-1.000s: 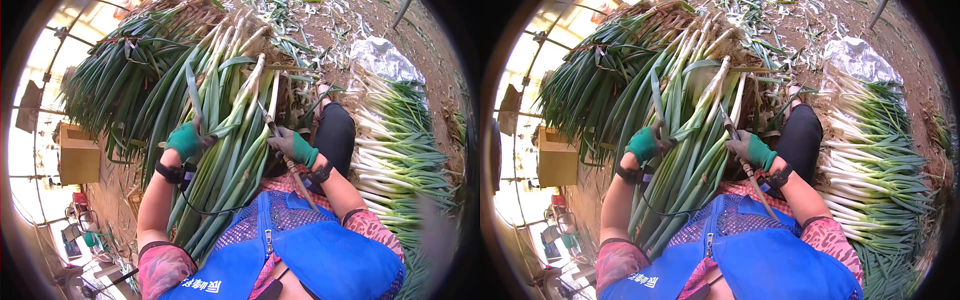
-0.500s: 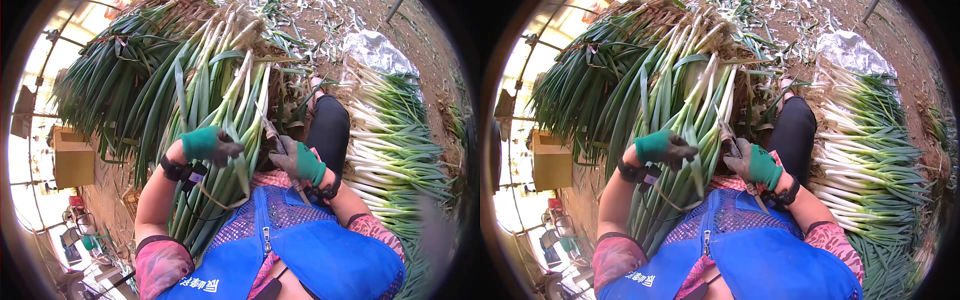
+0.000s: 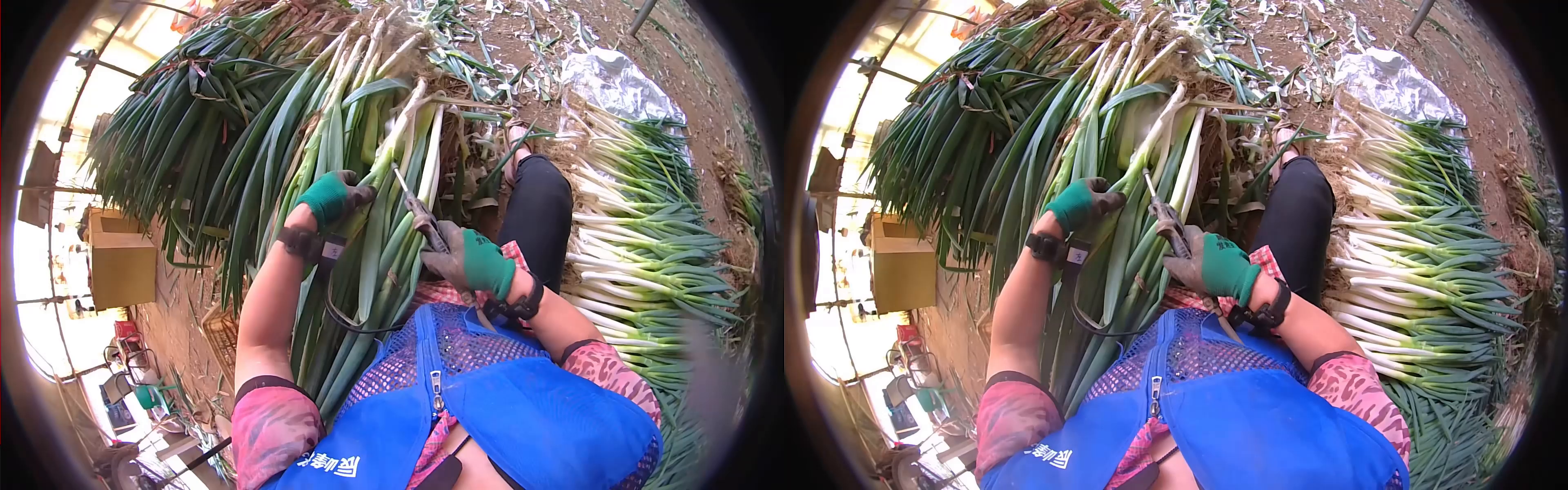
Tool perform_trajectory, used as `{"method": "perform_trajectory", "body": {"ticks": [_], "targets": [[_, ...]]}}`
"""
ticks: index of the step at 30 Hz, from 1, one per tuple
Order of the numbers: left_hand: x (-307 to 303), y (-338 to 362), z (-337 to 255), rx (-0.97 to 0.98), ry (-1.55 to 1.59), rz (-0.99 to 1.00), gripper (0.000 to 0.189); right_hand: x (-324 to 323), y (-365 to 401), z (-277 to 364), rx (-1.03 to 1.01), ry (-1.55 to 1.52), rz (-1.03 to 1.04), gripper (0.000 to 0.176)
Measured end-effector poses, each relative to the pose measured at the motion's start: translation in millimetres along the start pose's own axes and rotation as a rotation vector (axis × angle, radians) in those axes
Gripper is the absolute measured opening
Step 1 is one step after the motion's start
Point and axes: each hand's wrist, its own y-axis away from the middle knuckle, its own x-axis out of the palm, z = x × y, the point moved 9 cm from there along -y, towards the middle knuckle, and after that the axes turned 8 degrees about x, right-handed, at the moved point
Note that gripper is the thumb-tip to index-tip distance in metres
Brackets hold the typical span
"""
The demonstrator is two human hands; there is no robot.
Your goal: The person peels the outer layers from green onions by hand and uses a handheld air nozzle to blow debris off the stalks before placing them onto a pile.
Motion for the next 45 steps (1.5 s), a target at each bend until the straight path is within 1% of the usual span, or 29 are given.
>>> {"method": "perform_trajectory", "body": {"ticks": [3, 5, 7, 8, 9, 11, 14, 17, 18, 21, 24, 25, 26, 27, 28, 30, 31, 32, 33, 34, 36, 37, 38, 39, 41, 42, 43, 44, 45], "targets": [[2.2, 2.5, -5.1, -0.006, 0.029, 0.018, 0.044, -0.3, 16.0, 16.8, 0.001, -0.021, 0.08, 0.051], [4.1, 7.9, -9.5, -0.027, 0.088, 0.029, 0.043, -2.9, 7.0, 10.1, 0.029, 0.029, 0.014, 0.05], [7.1, 1.9, -4.1, -0.013, 0.037, 0.019, 0.044, -6.7, -17.2, -2.6, 0.066, 0.077, -0.074, 0.05], [7.8, -0.5, -3.3, -0.004, 0.01, 0.013, 0.044, -6.7, -31.6, 2.6, -0.019, 0.095, -0.086, 0.052], [9.0, -1.6, -4.6, 0.019, 0.022, 0.011, 0.044, -11.2, -43.4, -3.1, 0.008, 0.052, -0.098, 0.052], [11.6, 0.5, -11.6, 0.065, 0.046, 0.008, 0.044, -24.7, -60.4, 4.8, 0.061, -0.033, -0.12, 0.053], [14.1, 10.3, -20.8, -0.006, 0.109, 0.057, 0.052, -36.3, -102.8, -13.2, 0.159, -0.015, -0.216, 0.055], [13.8, 9.3, -19.0, 0.013, 0.078, 0.053, 0.051, -40.9, -110.9, -12.4, 0.116, -0.04, -0.168, 0.055], [19.3, 7.1, -10.9, 0.0, 0.148, 0.065, 0.05, -39.6, -109.9, -10.6, 0.094, 0.002, -0.176, 0.055], [25.5, 2.9, -1.2, -0.007, 0.188, 0.073, 0.047, -31.5, -97.9, -6.0, 0.036, 0.13, -0.199, 0.057], [24.0, 13.5, -19.4, -0.027, 0.208, 0.083, 0.044, -42.8, -111.5, 1.0, 0.11, 0.007, -0.109, 0.059], [25.9, 13.2, -18.2, -0.023, 0.24, 0.08, 0.04, -48.0, -121.5, 4.9, 0.131, -0.036, -0.08, 0.059], [28.4, 12.0, -15.0, -0.018, 0.271, 0.076, 0.037, -47.4, -141.2, 2.2, 0.195, -0.077, -0.061, 0.055], [29.7, 12.0, -13.1, -0.013, 0.304, 0.071, 0.033, -57.8, -155.2, 5.5, 0.148, -0.001, -0.12, 0.046], [29.3, 15.2, -14.9, -0.023, 0.307, 0.072, 0.033, -58.3, -168.9, 2.6, 0.169, -0.074, -0.071, 0.042], [26.9, 21.4, -21.0, -0.043, 0.319, 0.075, 0.032, -63.3, -208.8, 5.9, -0.086, 0.177, -0.14, 0.037], [28.2, 19.7, -17.5, -0.043, 0.338, 0.074, 0.032, -57.5, -228.7, 6.0, -0.363, 0.5, -0.255, 0.037], [30.6, 16.3, -11.6, -0.042, 0.358, 0.073, 0.033, -47.0, -216.7, 25.4, -0.642, 0.822, -0.368, 0.036], [31.8, 14.1, -6.7, -0.042, 0.379, 0.073, 0.034, -55.2, -229.1, 3.0, -0.382, 0.48, -0.226, 0.036], [30.8, 14.8, -6.5, -0.048, 0.393, 0.08, 0.035, -57.4, -209.9, -5.3, -0.121, 0.14, -0.085, 0.036], [29.3, 16.5, -7.1, -0.059, 0.421, 0.098, 0.038, -49.1, -169.3, -11.9, 0.046, -0.057, -0.021, 0.042], [27.3, 12.7, -4.5, -0.031, 0.413, 0.097, 0.039, -45.2, -147.2, -14.4, 0.132, -0.154, -0.002, 0.045], [25.7, 7.1, 3.6, -0.004, 0.405, 0.095, 0.04, -41.1, -141.2, -20.0, 0.035, -0.024, -0.087, 0.048], [24.3, 1.8, 14.6, 0.022, 0.399, 0.092, 0.042, -38.4, -107.2, -7.2, 0.088, -0.083, -0.009, 0.05], [16.3, 9.8, -10.2, 0.323, 0.211, 0.108, 0.04, -3.3, -95.5, -27.2, 0.062, -0.162, 0.117, 0.052], [13.6, 13.6, -9.6, 0.226, 0.316, 0.099, 0.039, -2.1, -91.9, -35.0, 0.077, -0.126, 0.094, 0.051], [11.6, 20.2, -13.8, 0.128, 0.419, 0.09, 0.038, -8.6, -79.3, -27.1, 0.091, -0.091, 0.072, 0.051], [13.7, 20.8, -16.2, 0.099, 0.427, 0.12, 0.035, -16.8, -69.0, -19.7, 0.105, -0.056, 0.048, 0.051], [12.9, 21.7, -19.6, 0.149, 0.372, 0.119, 0.035, -32.5, -70.3, -14.1, 0.12, -0.013, -0.007, 0.053]]}}
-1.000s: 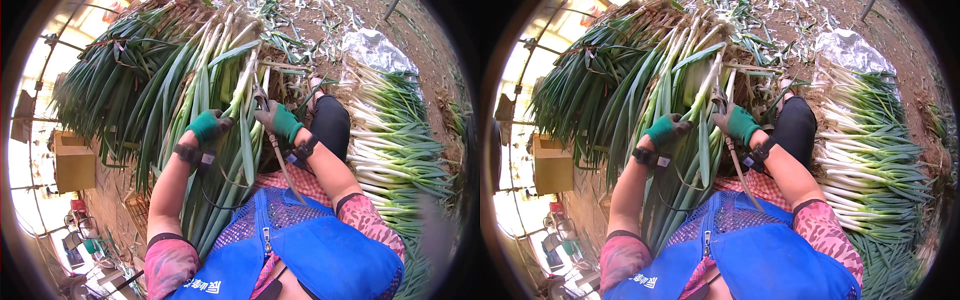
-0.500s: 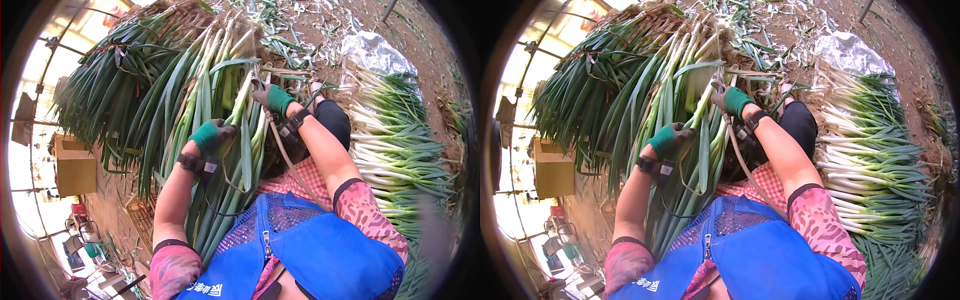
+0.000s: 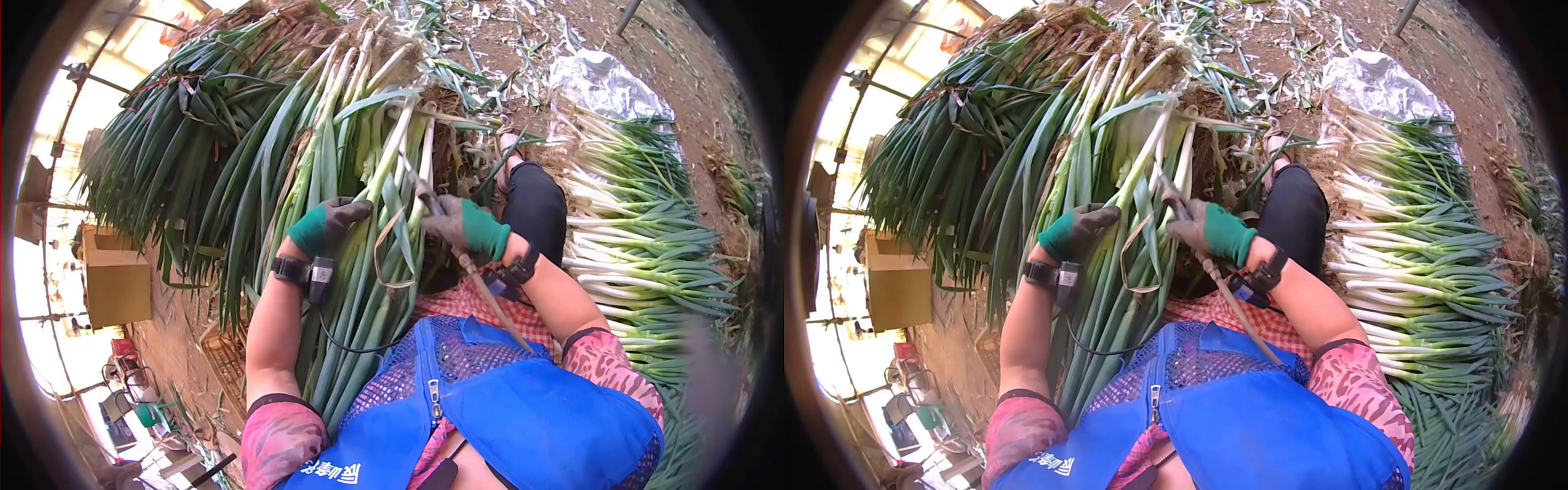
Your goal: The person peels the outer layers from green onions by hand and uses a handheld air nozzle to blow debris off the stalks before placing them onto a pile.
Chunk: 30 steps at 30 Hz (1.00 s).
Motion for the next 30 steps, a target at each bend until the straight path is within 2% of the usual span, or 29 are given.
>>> {"method": "perform_trajectory", "body": {"ticks": [1, 3, 5, 7, 8, 10, 12, 13, 14, 16, 19, 22, 24, 26, 27, 30], "targets": [[-0.1, 1.5, -3.3, 0.048, -0.06, 0.009, 0.035, -5.9, -12.1, -7.8, 0.029, -0.138, -0.015, 0.054], [-2.3, 8.8, -20.8, 0.144, -0.157, -0.008, 0.035, -23.8, -37.8, -21.8, 0.064, -0.215, -0.14, 0.055], [-3.7, 28.3, -55.2, 0.227, -0.219, -0.058, 0.037, -32.5, -48.1, -22.1, 0.005, -0.298, -0.158, 0.048], [-4.2, 34.8, -60.3, 0.099, -0.008, -0.08, 0.038, -32.6, -53.6, -22.6, -0.062, -0.347, -0.149, 0.044], [-1.9, 36.5, -62.4, 0.038, 0.096, -0.09, 0.039, -30.1, -55.0, -25.3, -0.045, -0.328, -0.157, 0.047], [5.7, 31.9, -64.4, 0.033, 0.134, -0.146, 0.041, -26.0, -56.0, -33.8, -0.009, -0.29, -0.184, 0.054], [11.5, 7.1, -40.1, 0.027, 0.17, -0.131, 0.041, -12.9, -60.5, -41.4, -0.138, -0.268, -0.102, 0.051], [11.0, -4.8, -31.4, 0.058, 0.08, -0.157, 0.045, -8.7, -59.3, -46.9, -0.1, -0.319, -0.057, 0.049], [9.2, -18.1, -10.4, 0.009, -0.087, -0.156, 0.046, -4.5, -57.4, -52.0, -0.06, -0.368, -0.013, 0.047], [5.6, -38.1, 13.1, -0.085, -0.42, -0.151, 0.049, 0.7, -41.5, -68.6, 0.227, -0.587, 0.078, 0.044], [2.7, -41.1, 21.6, -0.133, -0.38, -0.121, 0.047, -4.5, -42.1, -74.6, 0.181, -0.619, 0.045, 0.043], [-31.5, -43.0, 8.4, -0.042, -0.498, -0.246, 0.041, -8.8, -28.2, -60.7, 0.208, -0.574, 0.103, 0.038], [-73.2, -36.8, -6.7, -0.047, -0.451, -0.448, 0.047, -10.6, -2.4, -40.7, 0.3, -0.575, 0.171, 0.037], [-112.6, -29.9, -28.2, 0.109, -0.761, -0.685, 0.056, -4.9, -6.7, -40.9, 0.192, -0.601, 0.115, 0.038], [-120.5, -30.9, -24.4, 0.019, -0.83, -0.622, 0.066, -2.0, -6.1, -40.2, 0.159, -0.61, 0.101, 0.038], [-125.2, -49.9, 28.2, -0.199, -0.993, -0.484, 0.069, 5.6, -12.5, -49.3, 0.155, -0.569, 0.08, 0.037]]}}
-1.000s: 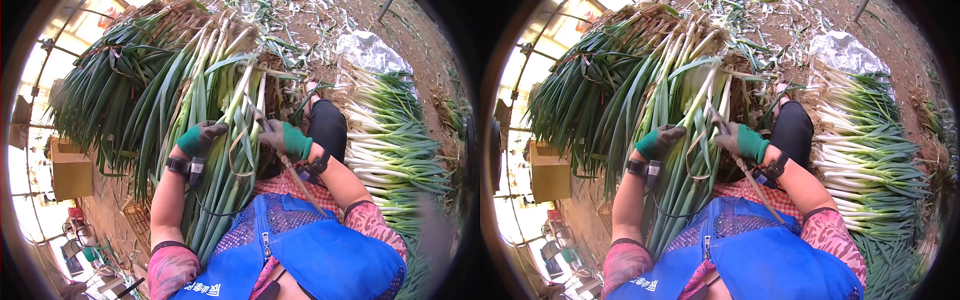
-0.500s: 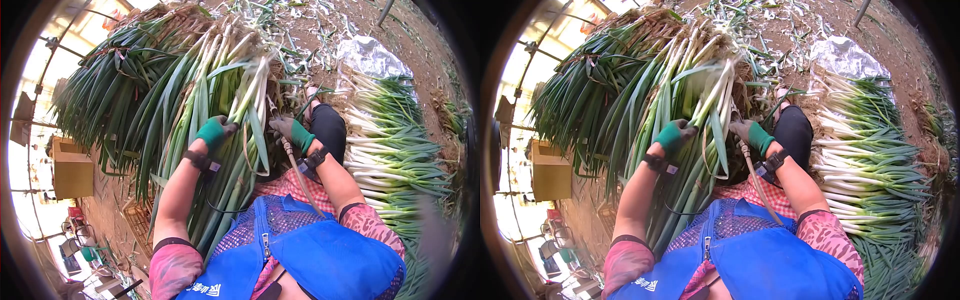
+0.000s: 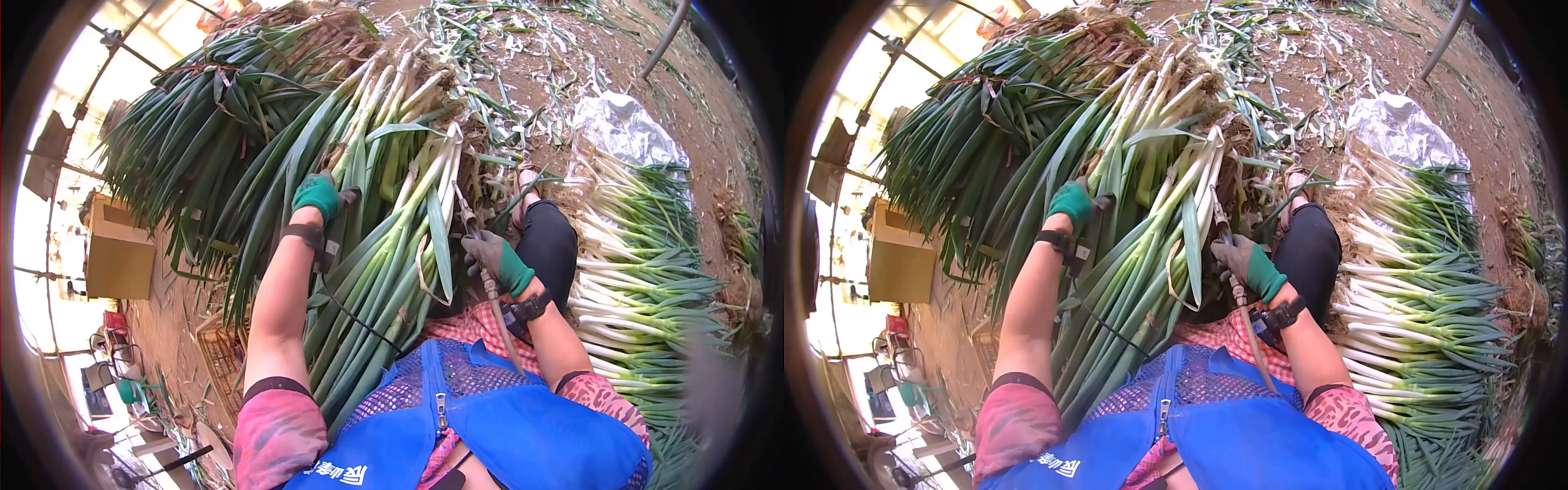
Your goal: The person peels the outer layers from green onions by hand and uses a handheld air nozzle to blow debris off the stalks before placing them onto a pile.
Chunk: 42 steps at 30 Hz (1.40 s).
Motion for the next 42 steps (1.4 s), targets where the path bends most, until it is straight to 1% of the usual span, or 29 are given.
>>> {"method": "perform_trajectory", "body": {"ticks": [1, 4, 5, 6, 8, 10, 11, 14, 15, 18, 19, 20, 22, 23, 26, 27, 30, 31, 32, 34, 35, 38, 39, 40, 42], "targets": [[-1.1, -0.4, -3.5, -0.009, -0.054, -0.001, 0.072, 0.2, -0.4, -0.1, -0.018, 0.035, -0.01, 0.037], [-12.1, -4.9, -7.1, 0.021, -0.027, 0.039, 0.066, -1.4, 0.7, -3.6, -0.017, 0.074, -0.019, 0.038], [-24.9, 3.2, -8.3, 0.033, 0.013, -0.062, 0.057, -2.4, 0.4, -1.5, -0.015, 0.078, -0.018, 0.039], [-29.2, 13.7, -8.8, 0.04, 0.059, -0.071, 0.055, -3.7, 1.0, -0.6, -0.021, 0.037, -0.014, 0.039], [-57.3, 49.9, -21.8, 0.057, 0.147, -0.08, 0.051, -6.6, 2.8, -2.7, -0.026, -0.052, -0.006, 0.038], [-75.5, 95.3, -40.2, 0.074, 0.257, 0.109, 0.049, -9.4, 3.7, -0.7, -0.047, -0.068, -0.012, 0.037], [-74.4, 110.4, -43.9, 0.074, 0.312, 0.207, 0.048, -7.8, 3.8, -0.3, -0.053, -0.076, -0.008, 0.036], [-30.6, 124.1, -34.4, 0.141, 0.534, 0.417, 0.049, 3.5, 2.9, 2.3, -0.024, -0.119, 0.051, 0.038], [-18.9, 122.9, -35.8, 0.119, 0.594, 0.453, 0.049, 10.4, 7.3, 8.8, -0.063, -0.147, 0.086, 0.041], [12.8, 98.6, -44.4, 0.179, 0.731, 0.37, 0.049, 32.0, 28.9, 27.5, -0.276, 0.11, 0.031, 0.043], [16.2, 90.9, -51.2, 0.19, 0.723, 0.351, 0.047, 40.2, 49.6, 34.8, -0.312, 0.184, 0.026, 0.048], [16.7, 83.7, -59.3, 0.196, 0.719, 0.323, 0.047, 50.5, 79.0, 52.7, -0.337, 0.335, 0.011, 0.052], [15.7, 69.5, -73.4, 0.207, 0.706, 0.267, 0.047, 59.8, 107.1, 59.2, -0.307, 0.529, 0.03, 0.052], [24.0, 62.4, -79.1, 0.222, 0.722, 0.273, 0.047, 56.2, 107.2, 51.1, -0.328, 0.519, -0.03, 0.051], [26.3, 61.2, -91.1, 0.254, 0.314, 0.313, 0.05, 25.7, 94.6, 28.2, -0.052, 0.422, -0.139, 0.05], [21.4, 61.7, -94.8, 0.274, 0.238, 0.286, 0.052, 16.3, 84.0, 15.5, -0.082, 0.406, -0.154, 0.05], [-6.4, 68.6, -86.4, 0.148, 0.31, 0.195, 0.055, 23.2, 98.2, 15.9, -0.135, 0.37, -0.052, 0.05], [-14.6, 69.8, -83.5, 0.123, 0.376, 0.228, 0.055, 30.5, 112.6, 28.2, -0.174, 0.371, -0.006, 0.049], [-18.5, 68.6, -76.4, 0.104, 0.414, 0.175, 0.054, 35.4, 120.1, 33.7, -0.195, 0.32, 0.026, 0.047], [-17.9, 67.7, -62.3, 0.11, 0.6, 0.087, 0.052, 47.9, 127.5, 41.1, -0.24, 0.224, 0.111, 0.044], [-11.7, 63.7, -51.4, 0.094, 0.594, 0.063, 0.052, 52.8, 124.9, 46.8, -0.313, 0.354, 0.095, 0.045], [-1.3, 55.1, -36.1, 0.058, 0.565, 0.012, 0.054, 68.1, 107.1, 53.0, -0.33, 0.427, 0.119, 0.046], [-0.3, 53.9, -34.3, 0.049, 0.546, 0.003, 0.054, 71.1, 101.8, 56.5, -0.317, 0.499, 0.094, 0.045], [-1.0, 52.9, -33.6, 0.042, 0.525, -0.005, 0.055, 73.5, 93.6, 59.4, -0.332, 0.506, 0.084, 0.045], [3.8, 51.6, -31.6, 0.032, 0.591, -0.008, 0.056, 76.9, 74.3, 58.2, -0.357, 0.518, 0.066, 0.046]]}}
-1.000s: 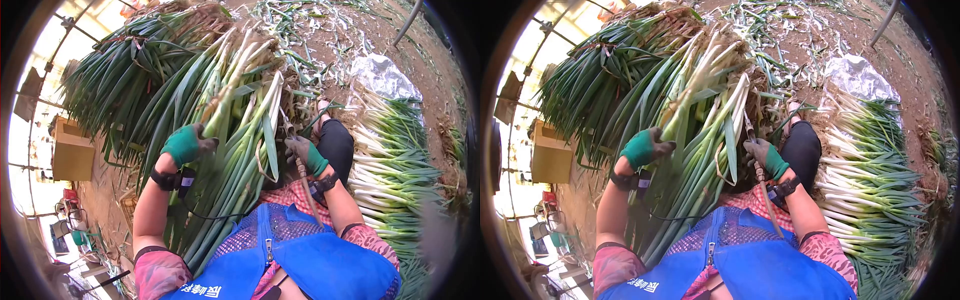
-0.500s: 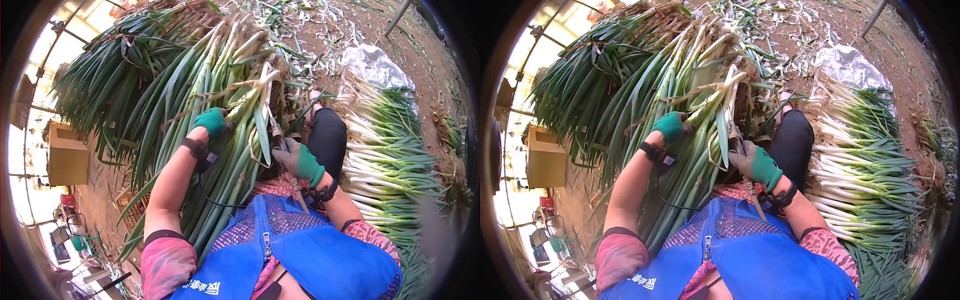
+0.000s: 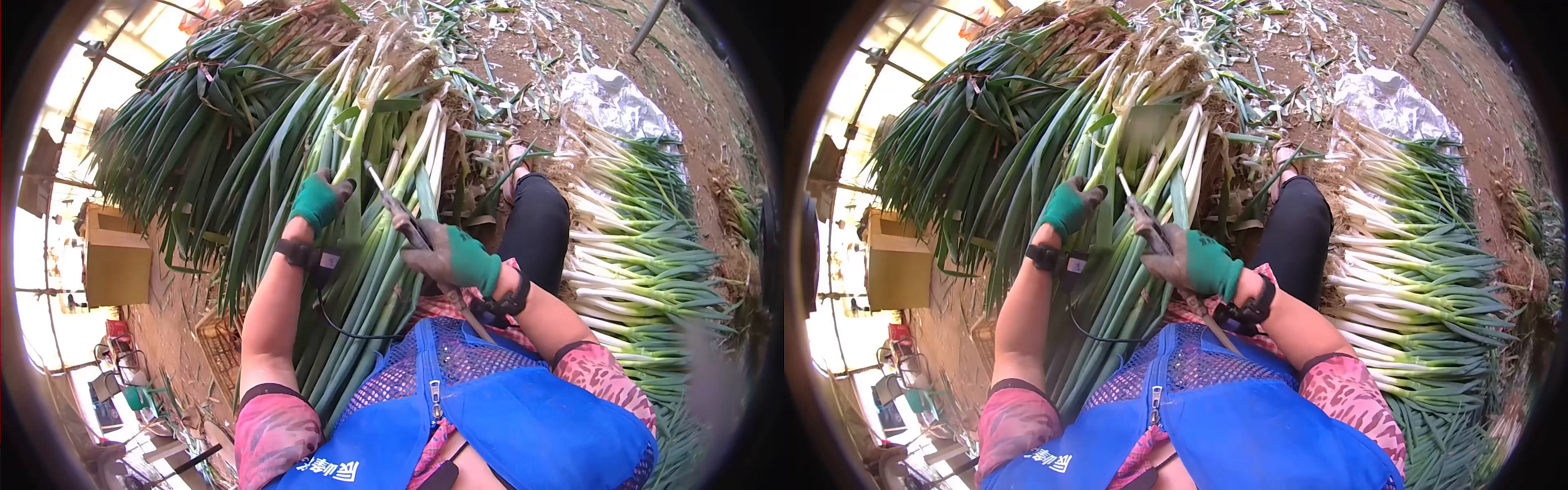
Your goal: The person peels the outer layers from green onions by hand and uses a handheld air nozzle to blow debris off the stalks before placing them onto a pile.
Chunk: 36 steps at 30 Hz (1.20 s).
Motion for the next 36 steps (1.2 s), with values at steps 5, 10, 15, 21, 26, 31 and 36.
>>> {"method": "perform_trajectory", "body": {"ticks": [5, 10, 15, 21, 26, 31, 36], "targets": [[11.4, -3.3, 6.6, 0.015, 0.114, 0.022, 0.055, -10.0, -16.8, -6.9, 0.135, -0.09, -0.037, 0.046], [14.8, -2.0, 6.2, -0.038, 0.122, 0.085, 0.057, 5.1, 8.2, 5.3, 0.046, 0.04, 0.056, 0.053], [25.6, -6.5, 19.8, 0.024, 0.125, 0.062, 0.06, -8.6, -31.4, 5.6, 0.077, 0.045, -0.061, 0.052], [19.7, 12.5, 6.5, 0.008, 0.125, 0.092, 0.058, -48.0, -114.3, -6.9, 0.093, -0.066, -0.276, 0.051], [2.4, 29.5, 9.4, -0.056, 0.05, 0.16, 0.046, -24.3, -59.7, -11.7, 0.096, -0.102, -0.043, 0.042], [-3.1, 26.1, -7.8, -0.051, -0.191, 0.049, 0.043, 4.4, 13.3, 9.3, 0.028, 0.104, 0.016, 0.045], [-2.7, 26.6, -20.7, -0.017, -0.287, -0.019, 0.042, -5.2, 6.4, 31.6, -0.005, 0.078, -0.037, 0.049]]}}
